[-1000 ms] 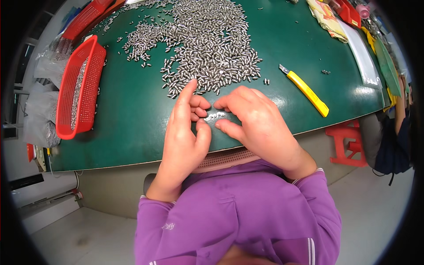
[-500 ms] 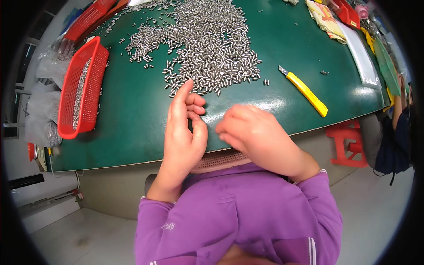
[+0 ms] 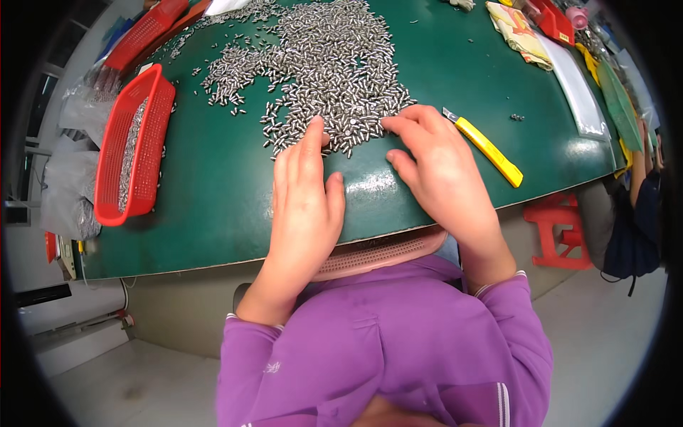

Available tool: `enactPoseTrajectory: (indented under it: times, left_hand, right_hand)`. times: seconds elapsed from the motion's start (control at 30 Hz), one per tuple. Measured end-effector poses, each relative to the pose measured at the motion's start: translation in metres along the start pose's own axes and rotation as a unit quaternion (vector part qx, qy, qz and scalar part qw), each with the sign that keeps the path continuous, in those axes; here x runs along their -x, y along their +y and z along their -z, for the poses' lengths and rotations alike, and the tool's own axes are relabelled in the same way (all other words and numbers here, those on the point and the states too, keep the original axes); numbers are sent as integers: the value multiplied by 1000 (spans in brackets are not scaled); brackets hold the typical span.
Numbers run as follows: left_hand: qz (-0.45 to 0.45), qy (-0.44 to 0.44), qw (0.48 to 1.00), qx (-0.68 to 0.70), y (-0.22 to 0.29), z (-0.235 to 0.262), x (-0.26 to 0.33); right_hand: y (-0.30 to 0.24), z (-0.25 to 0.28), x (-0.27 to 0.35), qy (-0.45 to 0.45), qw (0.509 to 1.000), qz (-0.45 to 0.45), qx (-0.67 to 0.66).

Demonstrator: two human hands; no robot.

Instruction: Sorting and inspecting small metal pins at a workbench in a manufacturing environment.

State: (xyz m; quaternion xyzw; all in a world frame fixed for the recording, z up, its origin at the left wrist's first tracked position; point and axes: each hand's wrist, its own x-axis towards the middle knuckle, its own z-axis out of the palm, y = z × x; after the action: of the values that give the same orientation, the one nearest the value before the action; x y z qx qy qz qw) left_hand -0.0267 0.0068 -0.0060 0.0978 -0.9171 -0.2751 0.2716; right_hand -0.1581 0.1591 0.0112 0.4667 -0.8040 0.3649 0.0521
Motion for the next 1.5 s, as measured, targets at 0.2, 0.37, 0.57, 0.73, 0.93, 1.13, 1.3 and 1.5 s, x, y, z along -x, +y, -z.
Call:
enactPoseTrajectory:
  times: [0.2,0.37,0.57,0.73,0.93,1.13,1.3,1.5]
  left_hand:
    - [12,-20,996,83,-2,-1,1]
    - [33,-28,993,113,-4,2,9]
    - [40,-25,991,125,-2,3,8]
    - [21,-22,992,124,-3,1,8]
    - [38,-24,990,134,-5,1,11]
    - [54,-18,992,116,-1,2,10]
    - [42,-27,989,137,-5,1,10]
    - [38,-16,991,125,-5,1,11]
  right_hand:
    - [-10,-14,1,-31,995,47,-83]
    - [-15,-18,6,-54,984,37,-167]
    - [-17,-21,6,-25,981,53,-182]
    - [-17,-25,6,-31,986,58,-154]
    - [-21,-25,7,-31,990,69,-123]
    - [-19,-26,7,-12,986,73,-150]
    - [-19,-27,9,-8,983,78,-166]
    - [-19,-29,11,-15,979,58,-196]
